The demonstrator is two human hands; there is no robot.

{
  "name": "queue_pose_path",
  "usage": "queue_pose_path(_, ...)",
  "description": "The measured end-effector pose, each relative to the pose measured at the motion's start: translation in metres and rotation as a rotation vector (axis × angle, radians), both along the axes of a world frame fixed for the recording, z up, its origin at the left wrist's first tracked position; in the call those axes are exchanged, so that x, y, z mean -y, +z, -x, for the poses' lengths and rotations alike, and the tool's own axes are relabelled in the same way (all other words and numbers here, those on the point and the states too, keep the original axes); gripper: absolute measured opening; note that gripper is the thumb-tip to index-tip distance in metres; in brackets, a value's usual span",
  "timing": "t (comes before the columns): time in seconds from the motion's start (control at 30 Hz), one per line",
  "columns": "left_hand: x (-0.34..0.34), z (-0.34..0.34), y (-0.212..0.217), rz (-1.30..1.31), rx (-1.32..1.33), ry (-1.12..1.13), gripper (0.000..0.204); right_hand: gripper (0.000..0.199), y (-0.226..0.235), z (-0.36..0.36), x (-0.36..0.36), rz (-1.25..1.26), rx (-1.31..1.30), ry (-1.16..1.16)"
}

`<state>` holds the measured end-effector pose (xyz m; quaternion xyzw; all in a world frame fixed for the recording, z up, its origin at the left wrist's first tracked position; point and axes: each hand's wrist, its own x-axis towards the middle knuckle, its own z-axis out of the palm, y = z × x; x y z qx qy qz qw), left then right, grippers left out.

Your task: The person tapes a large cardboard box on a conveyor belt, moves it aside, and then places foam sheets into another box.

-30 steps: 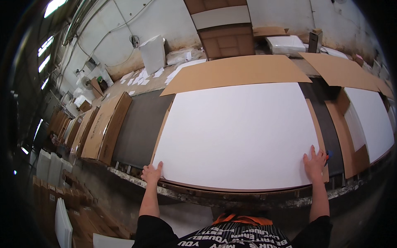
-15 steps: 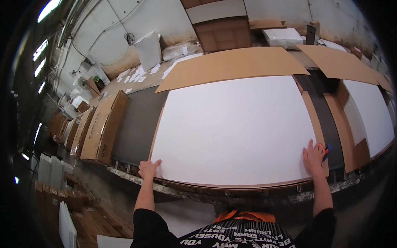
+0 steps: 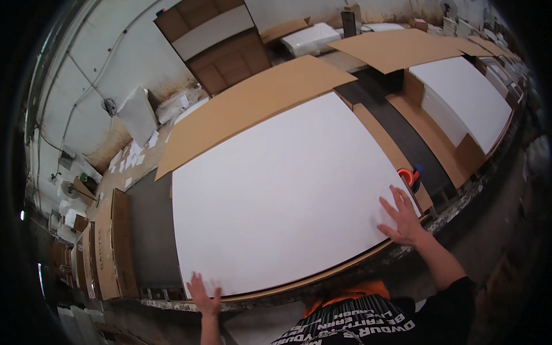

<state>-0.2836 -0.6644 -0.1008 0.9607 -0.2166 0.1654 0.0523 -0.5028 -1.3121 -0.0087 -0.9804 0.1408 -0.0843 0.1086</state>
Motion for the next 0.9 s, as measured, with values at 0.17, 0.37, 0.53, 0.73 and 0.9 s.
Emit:
queue_pose_path(0.17, 0.081, 0.025, 0.081, 0.022, -0.128, 0.036, 0.088, 0.074, 0.003, 0.013, -0.025, 0.187, 0.003, 0.172)
queue_pose_path(0.37, 0.087, 0.011, 0.073, -0.027, -0.472, 0.164, 0.093, 0.075, -0.011, -0.011, -0.022, 0.148, -0.05, 0.179)
queue_pose_path(0.53, 0.077, 0.018, 0.064, -0.113, -0.22, 0.071, 0.088, 0.074, 0.007, -0.021, -0.031, 0.07, -0.063, 0.187)
queue_pose_path(0.73, 0.281, 0.105, 0.092, -0.154, -0.312, -0.237, 0.084, 0.079, 0.011, -0.024, -0.032, 0.018, -0.145, 0.214)
queue_pose_path(0.9, 0.294, 0.095, 0.081, -0.149, -0.45, -0.136, 0.082, 0.079, -0.016, -0.049, 0.022, -0.198, -0.252, 0.446)
